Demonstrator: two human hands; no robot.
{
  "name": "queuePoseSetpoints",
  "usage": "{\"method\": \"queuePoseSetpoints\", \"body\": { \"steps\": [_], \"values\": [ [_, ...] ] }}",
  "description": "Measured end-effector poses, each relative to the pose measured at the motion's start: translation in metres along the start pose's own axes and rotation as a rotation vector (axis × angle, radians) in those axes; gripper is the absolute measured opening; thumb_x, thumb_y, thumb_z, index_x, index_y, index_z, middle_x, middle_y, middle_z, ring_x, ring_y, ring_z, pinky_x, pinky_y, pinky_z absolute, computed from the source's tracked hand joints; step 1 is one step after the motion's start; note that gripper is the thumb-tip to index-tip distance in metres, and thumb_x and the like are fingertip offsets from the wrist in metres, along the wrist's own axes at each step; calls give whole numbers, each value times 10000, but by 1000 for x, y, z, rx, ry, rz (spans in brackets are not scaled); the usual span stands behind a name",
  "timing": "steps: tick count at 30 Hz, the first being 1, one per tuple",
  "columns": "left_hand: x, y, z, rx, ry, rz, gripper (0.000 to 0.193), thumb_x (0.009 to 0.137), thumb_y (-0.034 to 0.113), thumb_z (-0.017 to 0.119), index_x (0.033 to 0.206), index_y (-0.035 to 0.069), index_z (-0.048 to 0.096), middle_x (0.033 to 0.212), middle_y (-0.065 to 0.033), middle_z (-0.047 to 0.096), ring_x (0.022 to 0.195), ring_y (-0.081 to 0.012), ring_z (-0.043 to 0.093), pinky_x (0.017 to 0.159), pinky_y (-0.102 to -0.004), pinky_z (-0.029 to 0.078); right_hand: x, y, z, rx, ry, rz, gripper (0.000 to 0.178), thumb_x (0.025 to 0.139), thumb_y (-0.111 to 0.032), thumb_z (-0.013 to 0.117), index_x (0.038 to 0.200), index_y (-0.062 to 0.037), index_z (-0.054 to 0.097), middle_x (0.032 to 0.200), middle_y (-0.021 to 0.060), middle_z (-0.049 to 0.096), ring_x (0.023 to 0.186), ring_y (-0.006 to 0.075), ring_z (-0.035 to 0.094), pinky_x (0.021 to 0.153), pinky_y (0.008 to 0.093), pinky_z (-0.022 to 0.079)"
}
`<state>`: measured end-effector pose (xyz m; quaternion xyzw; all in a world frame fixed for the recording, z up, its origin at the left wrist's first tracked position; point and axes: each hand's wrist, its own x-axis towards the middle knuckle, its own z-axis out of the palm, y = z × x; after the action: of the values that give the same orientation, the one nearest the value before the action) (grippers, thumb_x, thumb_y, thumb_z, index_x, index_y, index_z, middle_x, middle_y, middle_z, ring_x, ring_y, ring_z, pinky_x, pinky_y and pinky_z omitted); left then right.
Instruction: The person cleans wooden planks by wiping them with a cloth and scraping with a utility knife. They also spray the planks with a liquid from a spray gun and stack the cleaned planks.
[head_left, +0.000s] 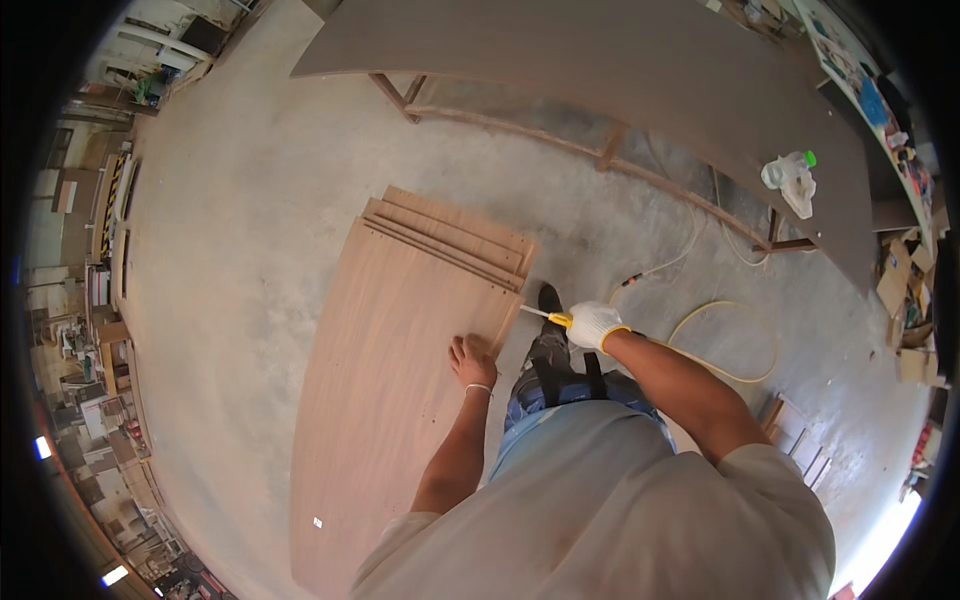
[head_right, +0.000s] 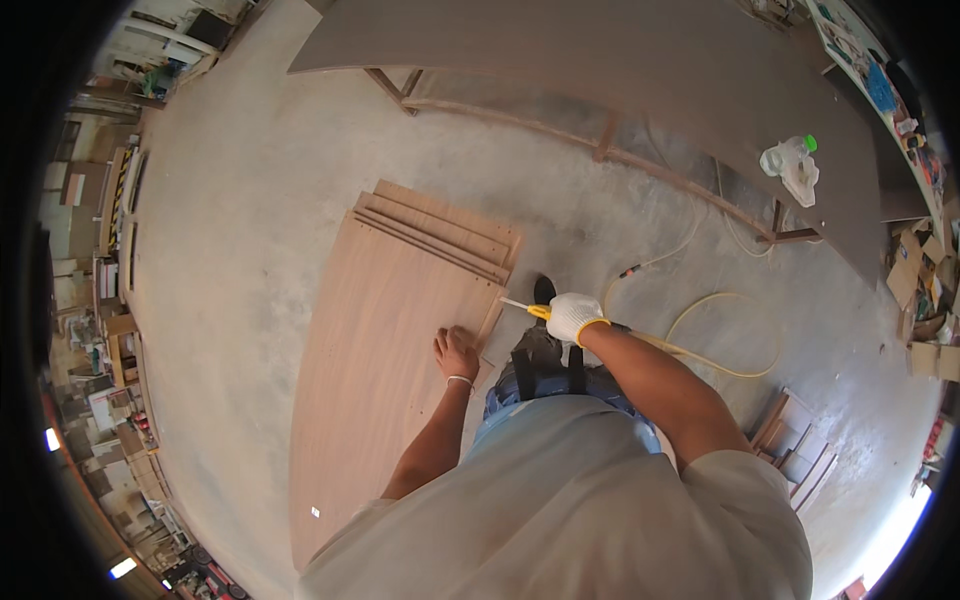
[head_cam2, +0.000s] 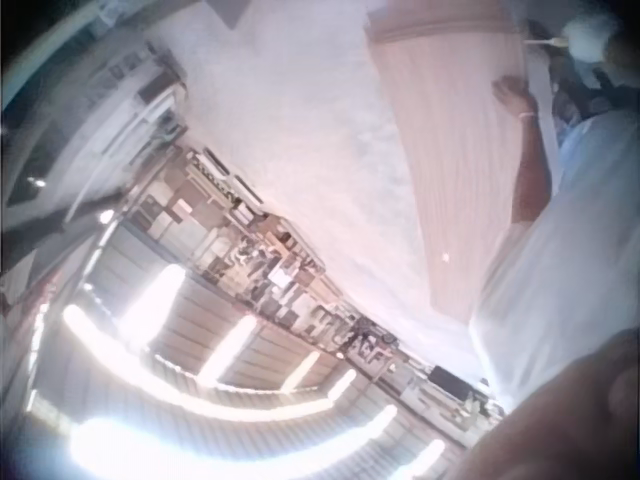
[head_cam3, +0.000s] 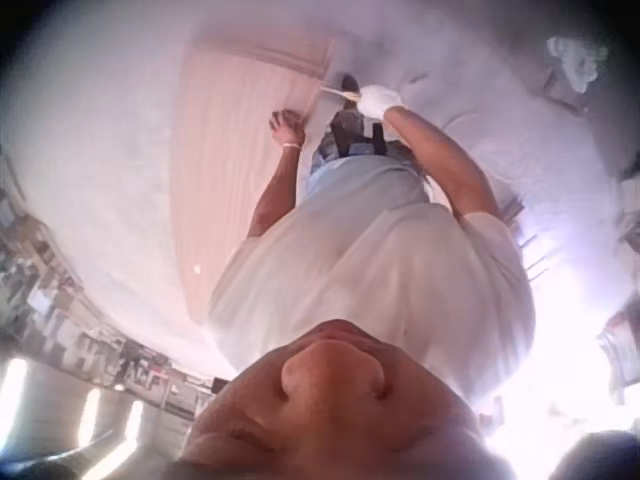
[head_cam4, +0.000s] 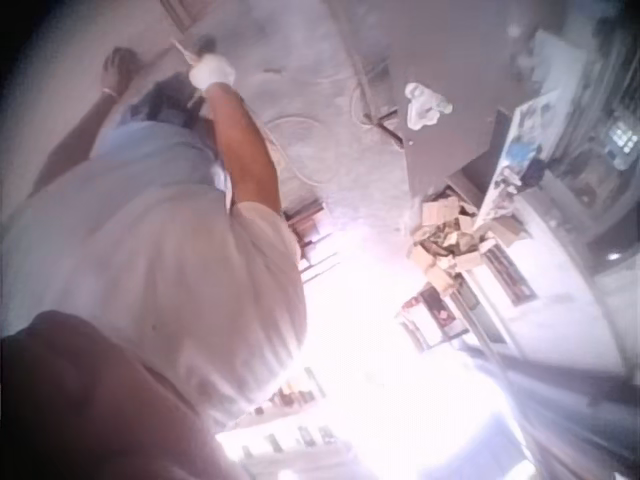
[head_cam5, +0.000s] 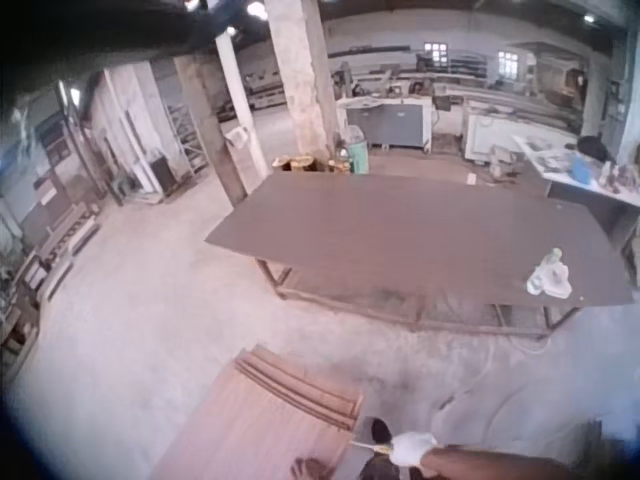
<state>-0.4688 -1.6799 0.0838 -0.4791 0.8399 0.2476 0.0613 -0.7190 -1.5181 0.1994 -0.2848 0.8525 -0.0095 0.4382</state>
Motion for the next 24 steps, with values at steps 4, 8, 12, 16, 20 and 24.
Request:
{"method": "queuePoseSetpoints", "body": {
  "steps": [4, 8, 12, 16, 20, 24],
  "values": [
    [62, 32, -7, 85, -101, 125, 727, 828, 125, 624, 1523, 169, 414, 1644, -202, 270, 1512, -443, 224, 1217, -542, 229, 22, -3, -42, -144, -61, -72, 321, 834, -257, 615, 1038, -79, 788, 1047, 196, 747, 977, 382, 726, 830, 480, 579],
    [115, 66, -25, 139, -187, 258, 718, 826, 130, 620, 1519, 177, 434, 1659, -212, 242, 1533, -420, 202, 1224, -531, 221, 44, 6, -71, -156, -78, 145, 341, 829, -281, 620, 1058, -93, 791, 1070, 183, 750, 991, 364, 734, 815, 476, 581],
    [129, 102, -35, 125, -414, 312, 631, 845, 161, 610, 1470, 203, 534, 1670, -127, 271, 1528, -409, 235, 1221, -551, 231, 65, 13, -86, -140, -30, 231, 338, 839, -299, 620, 1054, -105, 793, 1085, 167, 752, 1009, 356, 733, 810, 463, 582],
    [108, 116, -30, 298, -521, 385, 499, 970, 332, 569, 1461, 245, 554, 1665, -75, 296, 1566, -358, 143, 1240, -573, 164, 92, 1, -101, -30, 88, 195, 335, 837, -300, 624, 1044, -98, 793, 1084, 169, 752, 1019, 360, 729, 819, 467, 581],
    [92, 104, -26, 154, -455, 335, 443, 998, 356, 542, 1434, 286, 579, 1672, -56, 283, 1567, -360, 148, 1233, -591, 179, 90, -21, -91, -359, -259, -162, 342, 857, -311, 600, 1018, -69, 781, 1049, 215, 736, 984, 382, 716, 835, 498, 569],
    [81, 102, -38, 63, -425, 285, 433, 986, 285, 555, 1418, 279, 589, 1680, -66, 260, 1564, -365, 158, 1229, -582, 198, 106, -40, -106, -160, -33, -146, 335, 861, -317, 591, 1002, -82, 783, 1044, 202, 738, 992, 383, 711, 841, 498, 568]
  ]
}}
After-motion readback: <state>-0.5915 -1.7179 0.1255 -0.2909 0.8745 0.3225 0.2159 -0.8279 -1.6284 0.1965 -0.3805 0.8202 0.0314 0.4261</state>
